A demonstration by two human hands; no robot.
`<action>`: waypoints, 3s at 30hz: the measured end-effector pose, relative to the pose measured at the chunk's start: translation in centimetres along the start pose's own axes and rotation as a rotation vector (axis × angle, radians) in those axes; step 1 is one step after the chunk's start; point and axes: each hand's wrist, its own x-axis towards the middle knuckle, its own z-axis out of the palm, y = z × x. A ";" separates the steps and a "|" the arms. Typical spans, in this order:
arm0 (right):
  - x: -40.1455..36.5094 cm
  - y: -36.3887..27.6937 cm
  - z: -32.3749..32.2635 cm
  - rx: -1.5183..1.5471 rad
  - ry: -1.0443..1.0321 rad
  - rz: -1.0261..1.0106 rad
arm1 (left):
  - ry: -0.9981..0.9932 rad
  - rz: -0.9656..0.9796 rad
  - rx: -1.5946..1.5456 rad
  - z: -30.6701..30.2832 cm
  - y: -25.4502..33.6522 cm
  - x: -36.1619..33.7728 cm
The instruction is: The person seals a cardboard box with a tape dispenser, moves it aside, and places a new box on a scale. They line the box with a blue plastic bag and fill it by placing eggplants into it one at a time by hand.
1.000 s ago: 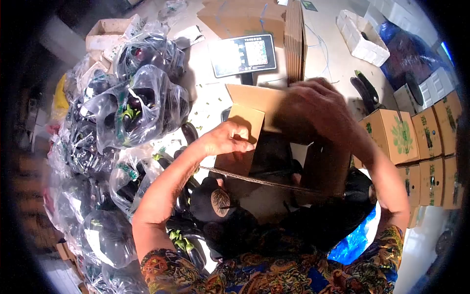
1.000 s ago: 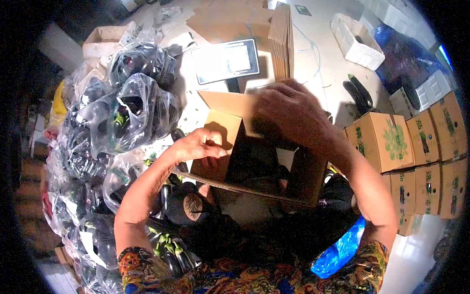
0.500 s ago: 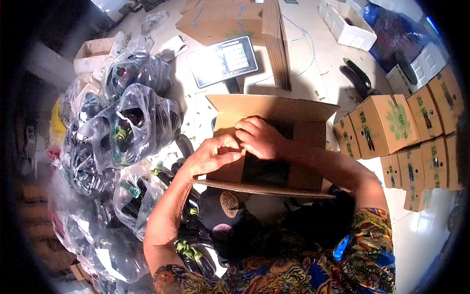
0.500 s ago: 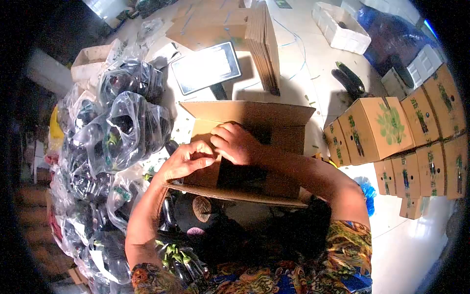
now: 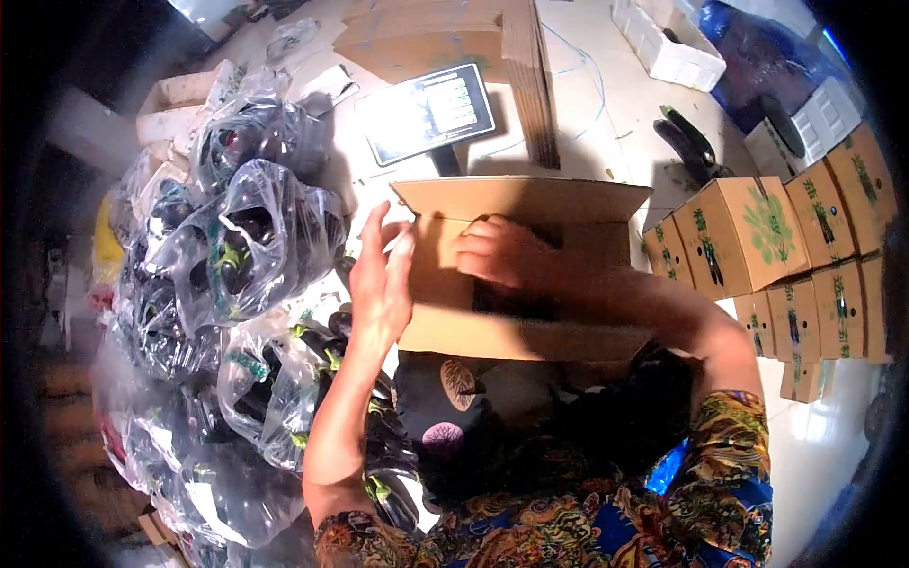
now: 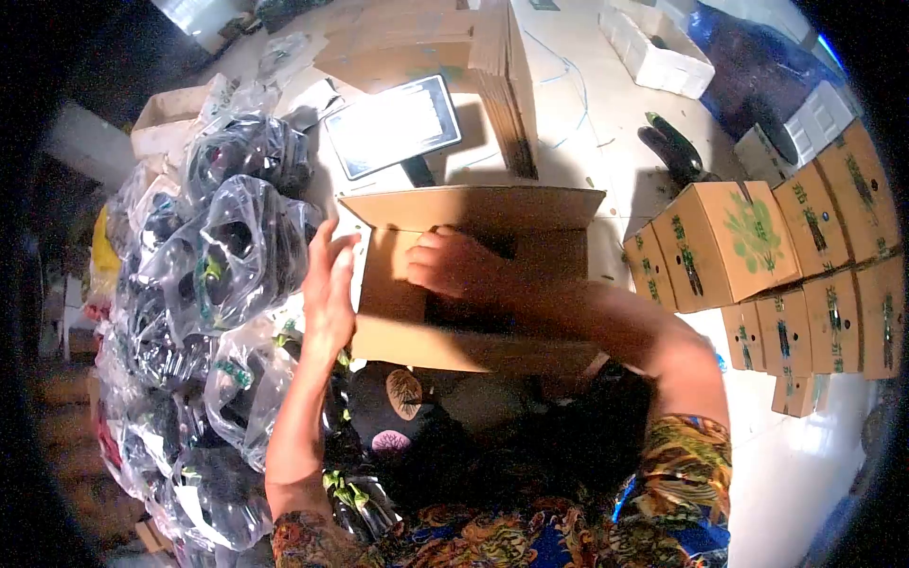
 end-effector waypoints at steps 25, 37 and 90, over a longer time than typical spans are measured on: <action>-6.0 -5.3 -6.4 -0.066 -0.241 0.423 | -0.126 0.708 0.485 5.2 -8.3 5.8; -36.3 -2.9 -15.4 0.227 -0.087 1.587 | -0.180 0.159 0.209 4.5 -5.5 6.1; 1.4 -6.5 -13.7 0.274 -0.053 0.733 | 0.095 0.294 0.266 5.2 -5.3 6.9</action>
